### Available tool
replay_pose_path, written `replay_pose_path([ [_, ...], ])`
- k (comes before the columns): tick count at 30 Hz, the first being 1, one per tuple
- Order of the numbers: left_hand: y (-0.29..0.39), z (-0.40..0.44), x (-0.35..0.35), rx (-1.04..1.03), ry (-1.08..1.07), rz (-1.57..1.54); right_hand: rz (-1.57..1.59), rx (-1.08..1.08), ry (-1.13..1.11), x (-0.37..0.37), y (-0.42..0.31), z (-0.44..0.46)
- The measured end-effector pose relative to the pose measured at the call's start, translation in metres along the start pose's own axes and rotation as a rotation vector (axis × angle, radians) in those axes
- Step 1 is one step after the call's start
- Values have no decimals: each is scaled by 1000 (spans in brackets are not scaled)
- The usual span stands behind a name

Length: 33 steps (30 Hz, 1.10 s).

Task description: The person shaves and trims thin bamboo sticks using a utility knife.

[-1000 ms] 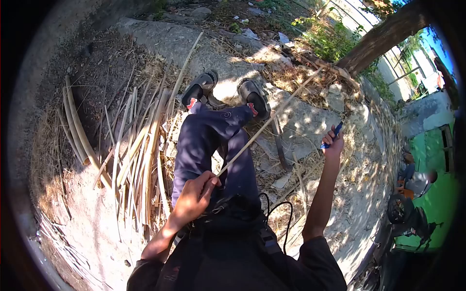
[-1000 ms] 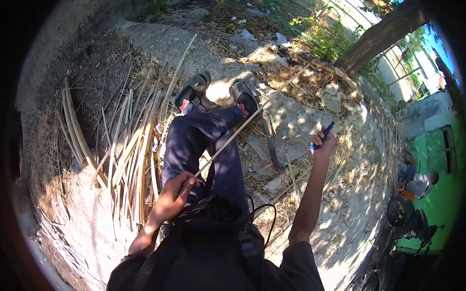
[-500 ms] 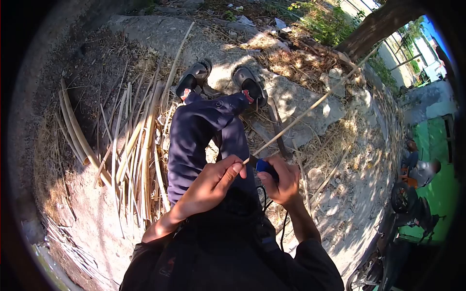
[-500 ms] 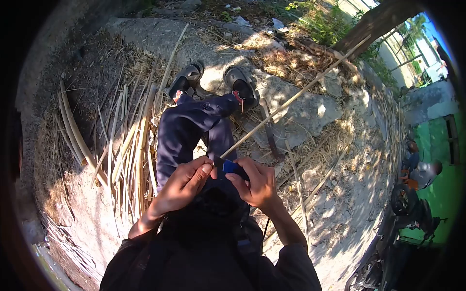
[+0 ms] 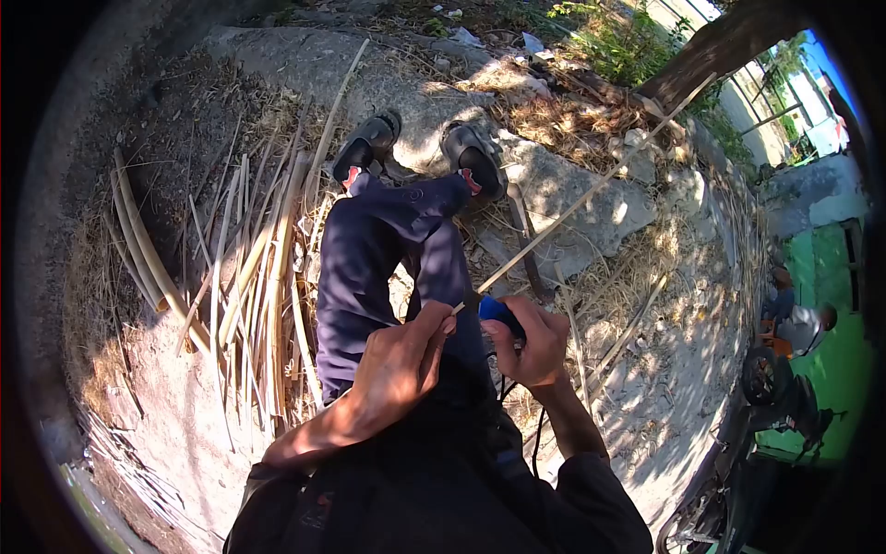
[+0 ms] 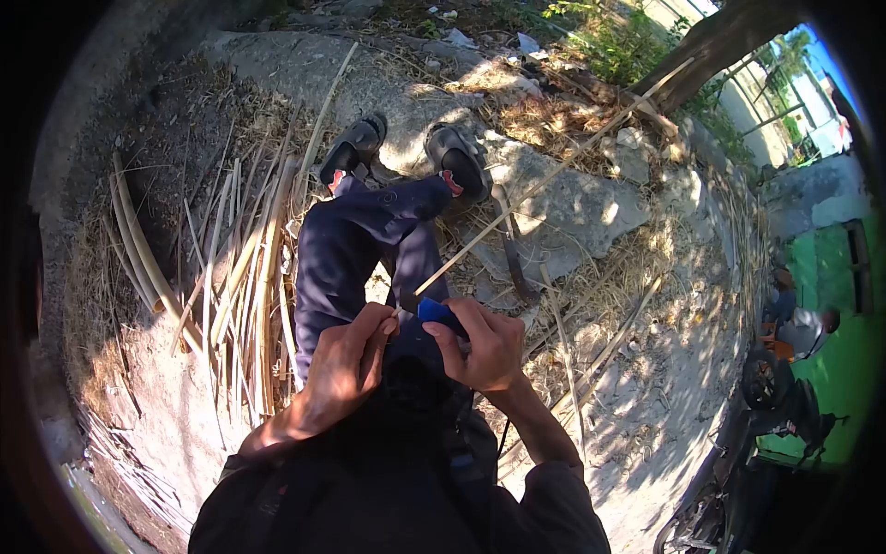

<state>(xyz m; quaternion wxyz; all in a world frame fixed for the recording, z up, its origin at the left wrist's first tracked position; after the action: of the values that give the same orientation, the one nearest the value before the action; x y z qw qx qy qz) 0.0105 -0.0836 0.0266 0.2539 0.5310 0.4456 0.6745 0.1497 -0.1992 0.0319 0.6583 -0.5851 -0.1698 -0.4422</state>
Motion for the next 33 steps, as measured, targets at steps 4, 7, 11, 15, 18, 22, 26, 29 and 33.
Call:
replay_pose_path([
  [4,4,-3,3,-28,1,4,23,-9,73,13,6,4],
  [7,-5,-12,-5,75,-74,40,28,-215,92,35,43,8],
  [11,-26,-30,-10,73,-49,51,59,-308,378,78,143,5],
  [15,-39,-38,2,154,-166,43,597,-746,453,104,333,-34],
  [18,-63,-36,23,218,-96,-136,1605,-604,212,44,408,-79],
  [22,-97,-29,20,274,-164,-531,-24,-866,-175,18,378,-107],
  [26,-97,-14,4,313,-342,-833,468,-689,108,8,280,-73],
  [29,-92,-4,-14,299,-454,-924,552,-329,321,37,174,-30],
  [33,-71,5,-25,256,-512,-916,555,-242,296,52,83,9],
])
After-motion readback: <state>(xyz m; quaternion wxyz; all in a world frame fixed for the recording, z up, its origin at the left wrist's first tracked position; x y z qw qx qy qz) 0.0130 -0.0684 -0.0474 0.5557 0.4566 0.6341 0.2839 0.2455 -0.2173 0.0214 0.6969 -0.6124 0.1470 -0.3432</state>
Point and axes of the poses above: each hand's wrist, its own z-axis towards the middle knuckle, its own x-axis out of the back of the hand, y = z × x, the point moved 8 cm from there along z, towards the middle knuckle, and after that the axes turned 14 degrees about -y, right-handed, at the moved point
